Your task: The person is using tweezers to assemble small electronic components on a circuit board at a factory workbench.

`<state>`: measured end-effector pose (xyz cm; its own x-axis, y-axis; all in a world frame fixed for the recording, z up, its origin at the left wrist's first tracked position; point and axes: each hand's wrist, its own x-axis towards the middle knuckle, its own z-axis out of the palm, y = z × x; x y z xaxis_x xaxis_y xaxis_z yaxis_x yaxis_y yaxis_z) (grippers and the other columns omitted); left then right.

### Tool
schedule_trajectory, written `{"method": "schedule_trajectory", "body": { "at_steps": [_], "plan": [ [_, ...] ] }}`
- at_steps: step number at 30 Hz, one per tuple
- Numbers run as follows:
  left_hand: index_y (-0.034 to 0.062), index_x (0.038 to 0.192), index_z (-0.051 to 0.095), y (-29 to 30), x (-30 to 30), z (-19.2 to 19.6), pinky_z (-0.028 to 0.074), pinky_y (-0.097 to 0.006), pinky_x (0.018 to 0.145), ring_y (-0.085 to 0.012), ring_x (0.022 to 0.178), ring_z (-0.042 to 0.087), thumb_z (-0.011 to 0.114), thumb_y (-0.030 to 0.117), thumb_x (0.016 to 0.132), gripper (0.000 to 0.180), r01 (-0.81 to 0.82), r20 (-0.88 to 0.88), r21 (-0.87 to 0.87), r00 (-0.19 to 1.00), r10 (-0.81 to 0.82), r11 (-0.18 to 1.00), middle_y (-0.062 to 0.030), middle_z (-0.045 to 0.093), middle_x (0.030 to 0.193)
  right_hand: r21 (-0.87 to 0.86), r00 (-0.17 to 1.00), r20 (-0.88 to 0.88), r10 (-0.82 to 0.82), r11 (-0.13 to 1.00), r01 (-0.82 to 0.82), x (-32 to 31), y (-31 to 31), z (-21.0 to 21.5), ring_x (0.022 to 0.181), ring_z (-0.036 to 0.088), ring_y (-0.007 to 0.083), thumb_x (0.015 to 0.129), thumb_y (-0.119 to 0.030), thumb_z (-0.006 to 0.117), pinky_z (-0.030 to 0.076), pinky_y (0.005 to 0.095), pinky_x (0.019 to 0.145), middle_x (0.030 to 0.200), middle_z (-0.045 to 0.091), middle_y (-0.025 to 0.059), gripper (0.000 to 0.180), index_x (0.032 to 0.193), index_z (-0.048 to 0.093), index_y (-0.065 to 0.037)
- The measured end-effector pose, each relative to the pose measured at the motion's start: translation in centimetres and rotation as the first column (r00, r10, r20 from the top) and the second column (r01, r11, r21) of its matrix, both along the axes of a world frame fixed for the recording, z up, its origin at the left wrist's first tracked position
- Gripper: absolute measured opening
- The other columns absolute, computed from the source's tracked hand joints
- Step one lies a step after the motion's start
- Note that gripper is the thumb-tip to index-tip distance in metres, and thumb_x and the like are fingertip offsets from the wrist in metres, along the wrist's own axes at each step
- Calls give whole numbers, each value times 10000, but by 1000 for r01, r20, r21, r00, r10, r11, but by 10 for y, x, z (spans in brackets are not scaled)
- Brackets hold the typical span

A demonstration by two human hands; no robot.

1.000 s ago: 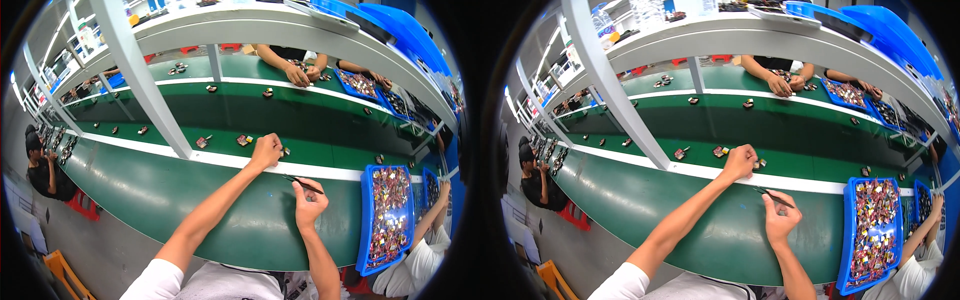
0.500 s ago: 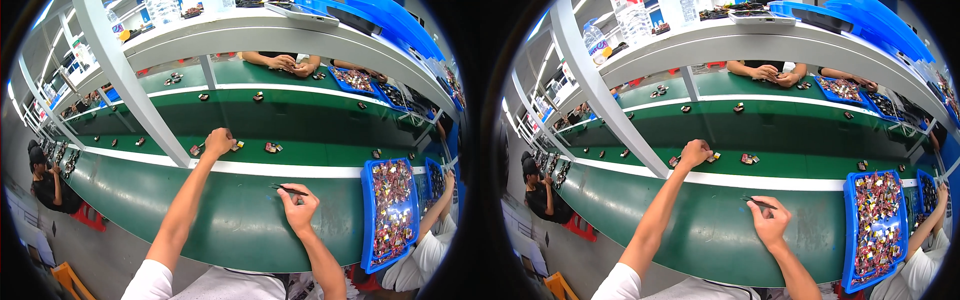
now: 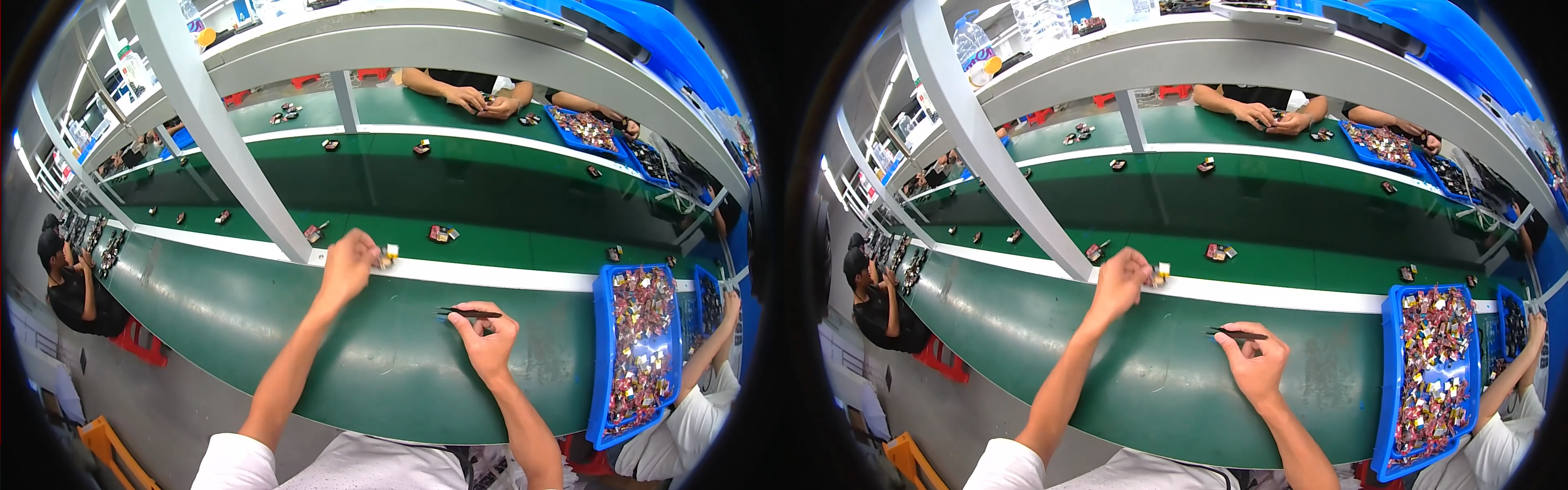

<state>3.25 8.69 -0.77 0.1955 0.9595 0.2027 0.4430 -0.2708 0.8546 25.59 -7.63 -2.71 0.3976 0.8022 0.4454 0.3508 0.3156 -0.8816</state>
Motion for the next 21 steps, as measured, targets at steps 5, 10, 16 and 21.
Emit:
{"method": "schedule_trajectory", "body": {
  "at_steps": [5,10,16,21],
  "plan": [
    [-51,1054,635,-90,11,15,415,-223,394,-110,530,643,633,18,965,112,191,357,-354,933,-56,916,-98,706,813,-123,935,-278,222,957,-264,-5,-7,2,520,420,-12,821,31,810,314,187,475,798,706,8,122,912,729,17],
    [-64,1085,651,-104,19,-4,469,-224,437,-120,585,683,671,14,953,155,188,390,-147,913,-118,971,-110,724,837,-108,930,-273,245,953,-283,-16,-12,4,532,449,-13,830,49,796,324,176,487,801,706,21,122,915,713,22],
    [-52,1053,674,-111,25,-10,513,-217,496,-123,601,705,687,-24,930,126,137,269,85,951,-155,987,-112,742,808,-64,947,-256,195,974,-218,-18,-13,5,526,464,-5,825,51,800,333,179,479,803,717,32,124,909,713,24],
    [-38,1039,686,-114,28,-11,527,-223,509,-134,612,722,697,-38,912,128,113,239,154,960,-148,982,-115,751,817,-59,975,-149,167,982,-178,-17,-12,3,509,462,-1,809,48,813,329,183,465,805,729,41,139,906,718,24]
  ]
}}
